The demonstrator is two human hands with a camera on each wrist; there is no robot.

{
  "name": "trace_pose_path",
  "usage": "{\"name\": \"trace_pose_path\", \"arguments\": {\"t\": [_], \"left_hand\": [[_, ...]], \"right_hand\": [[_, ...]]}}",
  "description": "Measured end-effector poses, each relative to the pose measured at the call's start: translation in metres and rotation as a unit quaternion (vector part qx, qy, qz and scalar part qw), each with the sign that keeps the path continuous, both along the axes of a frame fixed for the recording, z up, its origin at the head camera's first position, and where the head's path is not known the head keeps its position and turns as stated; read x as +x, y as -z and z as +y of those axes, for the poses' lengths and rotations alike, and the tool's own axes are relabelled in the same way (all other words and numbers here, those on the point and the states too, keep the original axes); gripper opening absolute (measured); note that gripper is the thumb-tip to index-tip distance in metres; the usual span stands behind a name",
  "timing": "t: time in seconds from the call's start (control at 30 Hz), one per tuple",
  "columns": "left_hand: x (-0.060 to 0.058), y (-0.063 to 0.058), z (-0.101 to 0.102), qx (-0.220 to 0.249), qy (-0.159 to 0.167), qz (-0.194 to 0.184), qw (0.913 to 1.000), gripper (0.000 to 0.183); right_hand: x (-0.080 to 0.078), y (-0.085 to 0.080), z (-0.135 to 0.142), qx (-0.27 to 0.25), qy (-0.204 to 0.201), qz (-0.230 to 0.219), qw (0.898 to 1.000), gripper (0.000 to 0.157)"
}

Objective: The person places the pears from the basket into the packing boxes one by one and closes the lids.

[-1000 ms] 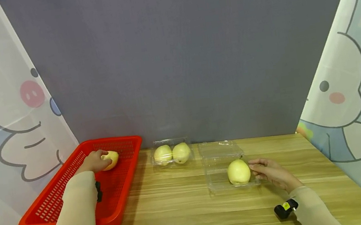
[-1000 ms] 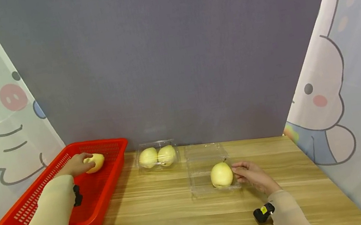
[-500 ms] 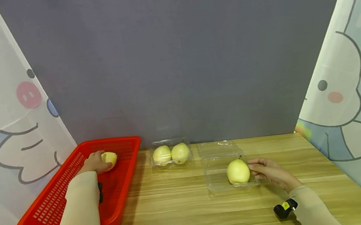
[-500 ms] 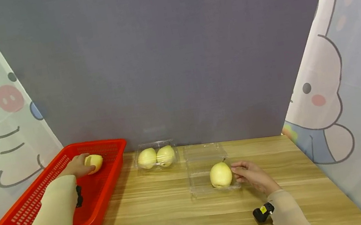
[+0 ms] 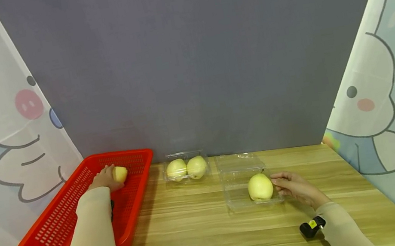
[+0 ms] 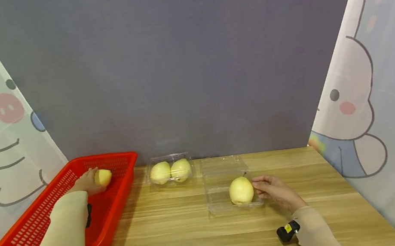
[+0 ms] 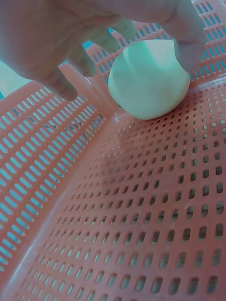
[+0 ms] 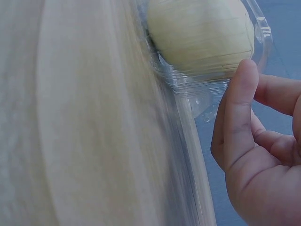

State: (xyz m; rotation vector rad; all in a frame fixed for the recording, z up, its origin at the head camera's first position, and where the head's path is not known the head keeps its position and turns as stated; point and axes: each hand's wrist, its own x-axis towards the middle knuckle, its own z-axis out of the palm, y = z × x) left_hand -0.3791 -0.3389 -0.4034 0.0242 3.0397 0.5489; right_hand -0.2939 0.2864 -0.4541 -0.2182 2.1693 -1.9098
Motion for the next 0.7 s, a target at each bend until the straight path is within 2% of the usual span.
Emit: {"name": "trace_pose_path", "arguments": {"t": [0.1,0.3,0.4,0.7], "left_hand": [[0.001,0.001,0.002,-0.001,-0.005,0.000,1.0000,0.091],[0.004,-0.004,0.005,-0.044,-0.017,0.057,0.9973,0.079],[0.005,-0.007,0.005,-0.047,-0.018,0.069,0.9963,0.073],[0.000,0.006,0.004,0.015,0.001,0.027,0.9995,0.074]], "right_hand": [[0.000,0.000,0.000,0.000,-0.001,-0.001,1.000,0.058],[0.000,0.000,0.001,-0.006,-0.003,0.000,1.000,0.056],[0.000,-0.001,0.001,-0.006,-0.005,0.000,1.000,0.055],[0.000,-0.001,0.000,0.000,-0.004,0.001,1.000,0.056]]}}
